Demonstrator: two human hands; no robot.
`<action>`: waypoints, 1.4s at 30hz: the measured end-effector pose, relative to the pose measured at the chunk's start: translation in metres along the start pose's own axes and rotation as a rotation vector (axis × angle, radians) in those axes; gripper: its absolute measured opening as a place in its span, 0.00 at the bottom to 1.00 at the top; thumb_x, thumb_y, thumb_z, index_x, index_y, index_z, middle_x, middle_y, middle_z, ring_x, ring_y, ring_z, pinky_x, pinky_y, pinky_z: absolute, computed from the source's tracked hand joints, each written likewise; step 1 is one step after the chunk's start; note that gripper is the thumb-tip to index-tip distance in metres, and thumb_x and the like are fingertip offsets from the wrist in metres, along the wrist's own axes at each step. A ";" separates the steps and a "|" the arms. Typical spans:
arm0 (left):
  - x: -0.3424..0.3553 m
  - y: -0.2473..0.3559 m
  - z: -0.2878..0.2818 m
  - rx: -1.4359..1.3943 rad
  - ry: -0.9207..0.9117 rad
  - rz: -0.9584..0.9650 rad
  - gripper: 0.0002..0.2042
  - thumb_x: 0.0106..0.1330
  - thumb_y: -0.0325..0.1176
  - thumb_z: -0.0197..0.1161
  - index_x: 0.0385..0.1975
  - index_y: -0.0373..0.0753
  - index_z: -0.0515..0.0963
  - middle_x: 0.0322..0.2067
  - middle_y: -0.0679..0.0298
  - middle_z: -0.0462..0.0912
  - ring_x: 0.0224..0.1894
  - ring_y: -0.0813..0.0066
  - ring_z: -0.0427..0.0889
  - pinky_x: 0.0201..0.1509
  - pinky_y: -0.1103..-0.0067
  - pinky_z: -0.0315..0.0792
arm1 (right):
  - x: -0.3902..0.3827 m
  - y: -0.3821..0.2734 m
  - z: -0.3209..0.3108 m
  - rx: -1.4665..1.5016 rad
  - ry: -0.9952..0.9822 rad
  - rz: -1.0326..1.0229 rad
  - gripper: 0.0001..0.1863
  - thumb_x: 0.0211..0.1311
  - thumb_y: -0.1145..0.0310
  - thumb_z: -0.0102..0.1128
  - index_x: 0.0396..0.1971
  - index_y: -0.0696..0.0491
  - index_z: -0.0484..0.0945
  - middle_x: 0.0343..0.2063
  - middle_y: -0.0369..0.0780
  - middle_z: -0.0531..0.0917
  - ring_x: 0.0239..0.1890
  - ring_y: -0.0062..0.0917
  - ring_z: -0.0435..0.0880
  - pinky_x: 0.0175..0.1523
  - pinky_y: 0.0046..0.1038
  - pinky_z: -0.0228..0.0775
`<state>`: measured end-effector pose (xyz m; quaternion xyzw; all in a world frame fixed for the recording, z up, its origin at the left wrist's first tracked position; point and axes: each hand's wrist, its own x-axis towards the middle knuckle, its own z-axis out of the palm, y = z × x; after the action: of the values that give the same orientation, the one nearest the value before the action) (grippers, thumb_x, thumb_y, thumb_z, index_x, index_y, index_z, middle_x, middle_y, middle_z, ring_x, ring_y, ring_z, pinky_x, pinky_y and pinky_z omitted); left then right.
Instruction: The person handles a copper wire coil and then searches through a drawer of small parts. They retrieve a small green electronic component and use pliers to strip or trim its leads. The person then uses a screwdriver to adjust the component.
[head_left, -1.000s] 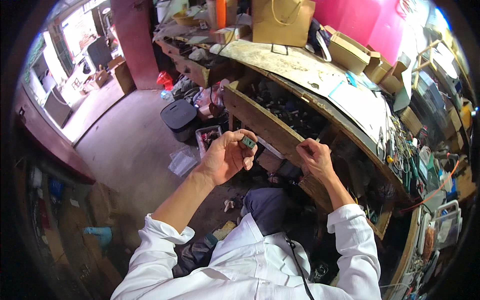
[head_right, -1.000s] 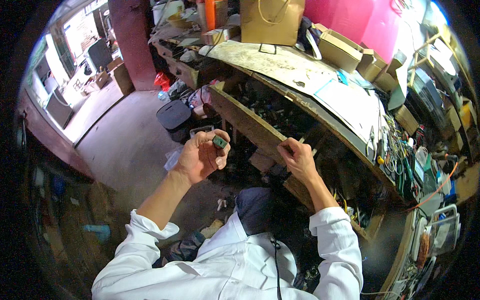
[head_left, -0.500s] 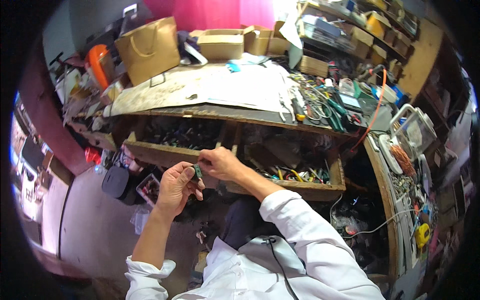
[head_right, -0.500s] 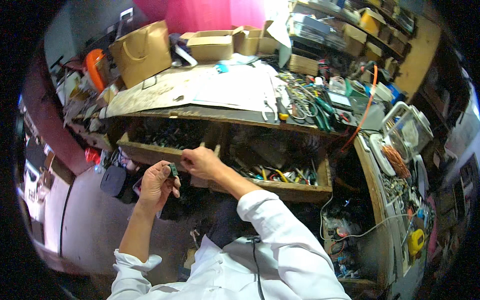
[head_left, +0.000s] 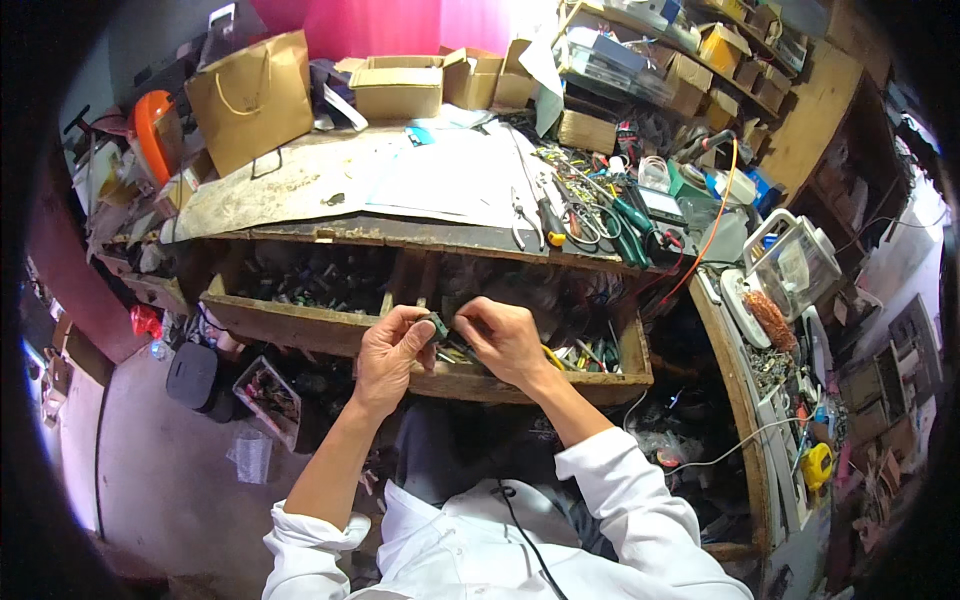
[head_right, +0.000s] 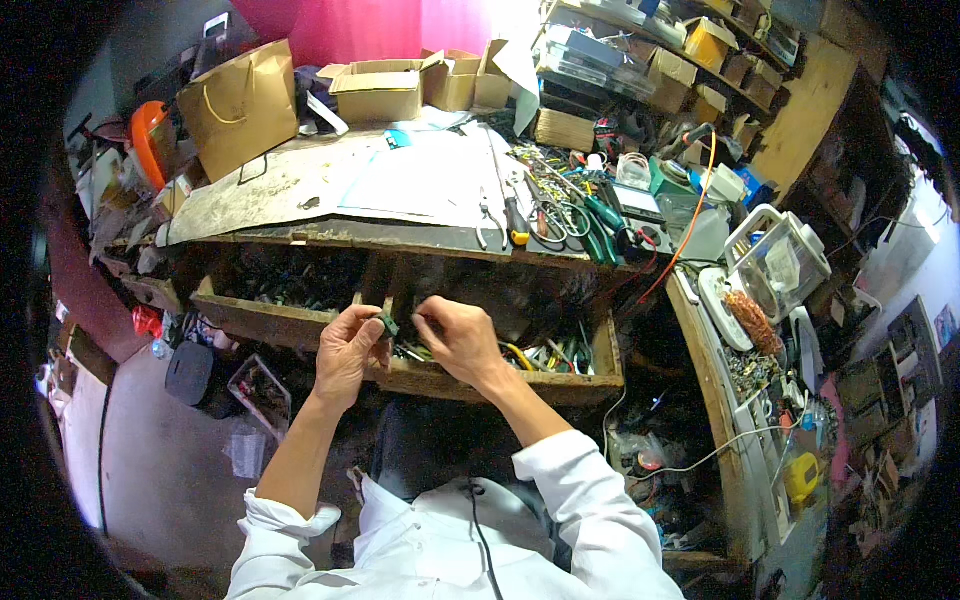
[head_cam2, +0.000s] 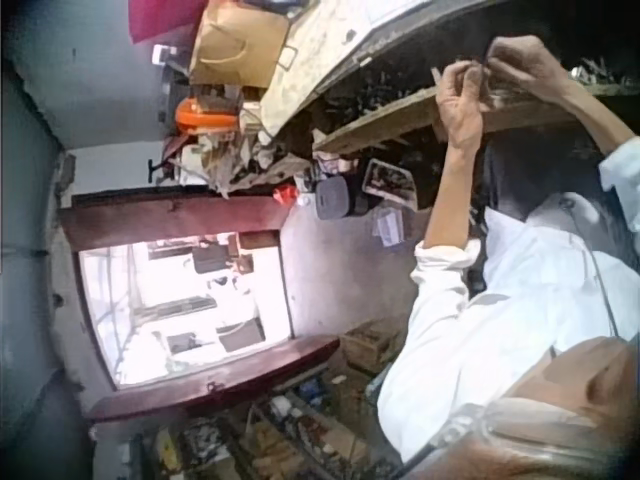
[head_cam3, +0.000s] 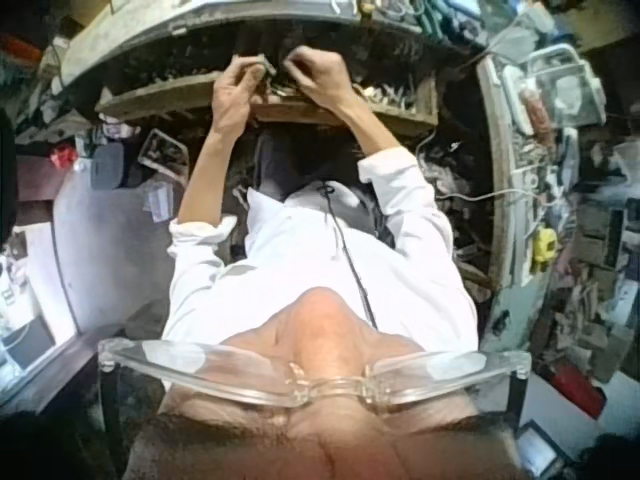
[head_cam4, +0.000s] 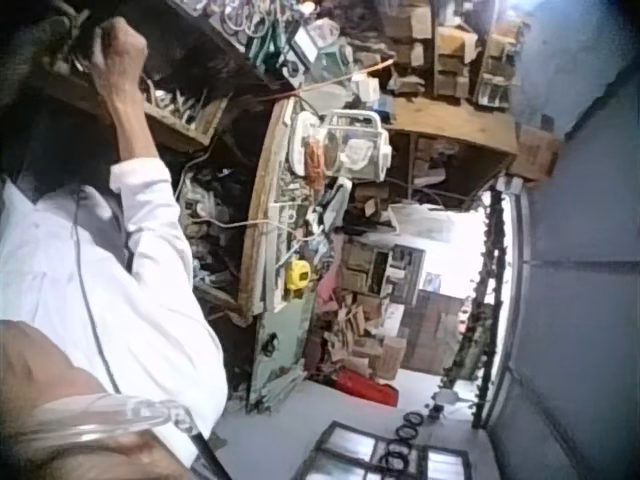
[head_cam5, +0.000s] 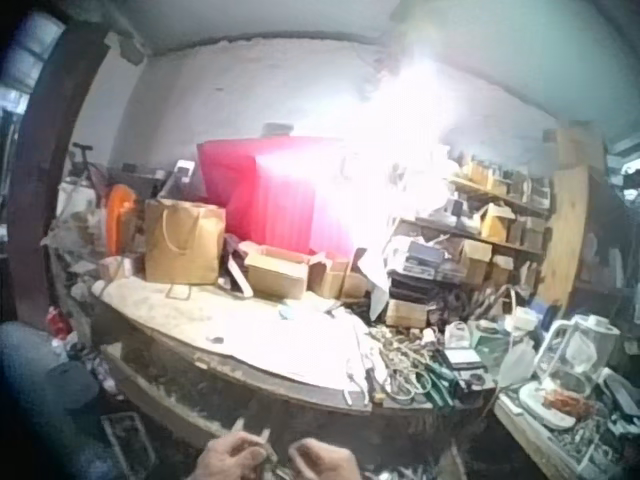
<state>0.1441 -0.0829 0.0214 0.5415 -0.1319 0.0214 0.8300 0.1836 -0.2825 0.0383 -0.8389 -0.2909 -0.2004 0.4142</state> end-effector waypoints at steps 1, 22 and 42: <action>0.006 -0.006 0.004 0.021 -0.004 -0.009 0.11 0.73 0.35 0.67 0.45 0.35 0.80 0.31 0.67 0.84 0.27 0.82 0.81 0.30 0.83 0.78 | -0.010 0.003 -0.012 -0.078 0.018 0.026 0.05 0.64 0.70 0.68 0.34 0.55 0.82 0.27 0.45 0.86 0.27 0.37 0.87 0.32 0.33 0.77; 0.050 -0.056 0.026 0.127 -0.004 -0.094 0.11 0.74 0.28 0.63 0.51 0.32 0.78 0.38 0.63 0.84 0.35 0.75 0.87 0.38 0.79 0.84 | 0.022 0.029 -0.052 -0.414 0.363 -0.060 0.03 0.62 0.75 0.67 0.34 0.57 0.83 0.29 0.45 0.85 0.30 0.35 0.87 0.36 0.34 0.78; 0.047 -0.047 0.027 0.265 0.001 -0.027 0.10 0.74 0.26 0.63 0.51 0.36 0.80 0.37 0.65 0.85 0.35 0.79 0.87 0.37 0.80 0.82 | 0.131 0.104 -0.070 -0.788 0.079 -0.011 0.10 0.62 0.65 0.66 0.29 0.57 0.81 0.30 0.49 0.86 0.35 0.49 0.86 0.40 0.46 0.78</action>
<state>0.1924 -0.1321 0.0012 0.6481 -0.1203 0.0275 0.7515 0.3436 -0.3483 0.0943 -0.9235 -0.1801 -0.3312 0.0703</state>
